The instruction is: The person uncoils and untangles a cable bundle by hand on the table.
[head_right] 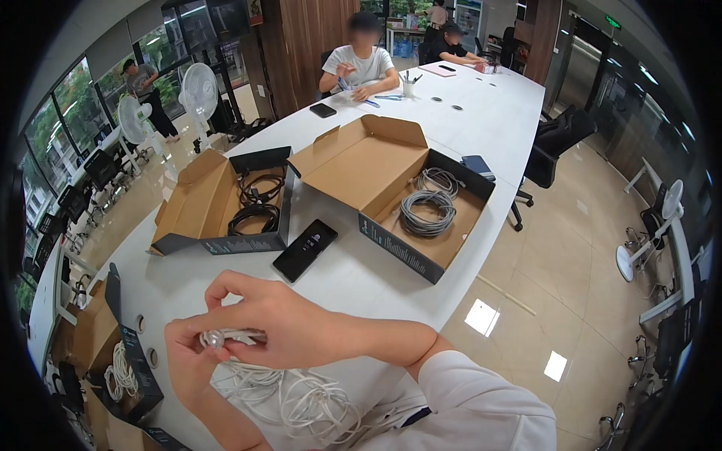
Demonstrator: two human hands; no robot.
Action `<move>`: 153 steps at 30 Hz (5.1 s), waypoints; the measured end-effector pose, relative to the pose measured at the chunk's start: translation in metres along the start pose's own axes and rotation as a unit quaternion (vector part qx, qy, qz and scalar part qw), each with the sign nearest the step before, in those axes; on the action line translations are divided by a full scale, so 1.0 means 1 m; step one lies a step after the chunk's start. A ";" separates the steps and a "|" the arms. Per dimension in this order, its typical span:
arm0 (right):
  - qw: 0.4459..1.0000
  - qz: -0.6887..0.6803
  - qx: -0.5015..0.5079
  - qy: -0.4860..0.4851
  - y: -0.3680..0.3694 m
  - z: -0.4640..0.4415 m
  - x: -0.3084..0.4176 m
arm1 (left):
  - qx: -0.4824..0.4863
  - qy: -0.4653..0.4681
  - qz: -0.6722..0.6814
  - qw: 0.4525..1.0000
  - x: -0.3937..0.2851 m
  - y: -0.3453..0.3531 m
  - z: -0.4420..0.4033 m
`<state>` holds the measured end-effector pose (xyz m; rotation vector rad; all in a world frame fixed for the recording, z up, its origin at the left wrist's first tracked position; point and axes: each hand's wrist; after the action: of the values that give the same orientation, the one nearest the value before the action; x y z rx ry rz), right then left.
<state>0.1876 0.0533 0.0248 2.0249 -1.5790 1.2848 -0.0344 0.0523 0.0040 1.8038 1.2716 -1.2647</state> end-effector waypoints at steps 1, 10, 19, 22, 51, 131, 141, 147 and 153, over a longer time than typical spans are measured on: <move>1.000 -0.005 0.017 0.006 -0.002 -0.001 0.002 | 0.002 -0.030 0.021 0.999 -0.002 -0.001 0.001; 0.995 0.013 0.016 -0.094 -0.001 -0.002 0.006 | -0.002 -0.032 0.158 0.987 -0.009 0.007 0.001; 0.986 0.093 -0.050 -0.130 0.002 -0.006 0.002 | -0.010 -0.065 0.147 0.987 -0.008 0.006 0.002; 0.979 0.123 -0.073 -0.143 0.003 -0.008 -0.002 | -0.035 -0.098 0.144 0.984 -0.016 0.010 0.001; 0.992 0.028 -0.022 -0.122 0.001 -0.001 0.005 | -0.014 0.011 0.025 1.000 0.011 -0.016 0.024; 0.991 0.107 -0.073 -0.023 -0.005 -0.012 -0.014 | -0.076 0.035 -0.390 0.917 -0.006 0.044 -0.001; 0.994 0.073 -0.080 -0.003 -0.002 -0.013 -0.009 | -0.079 0.040 -0.422 0.902 -0.020 0.046 0.000; 0.990 0.078 -0.102 -0.062 0.001 -0.013 -0.019 | -0.091 0.042 -0.398 0.912 -0.021 0.044 0.002; 0.993 0.094 -0.077 0.000 -0.003 -0.010 -0.011 | -0.081 0.019 -0.377 0.922 -0.018 0.046 -0.001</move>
<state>0.1848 0.0684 0.0231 1.8197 -1.8455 1.1820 0.0069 0.0299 0.0182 1.2433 2.1409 -1.4402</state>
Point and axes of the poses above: each hand's wrist, its own z-axis away from the middle knuckle, its own y-axis out of the palm, x = y × z, and after that the axes turned 5 degrees about y, right-handed
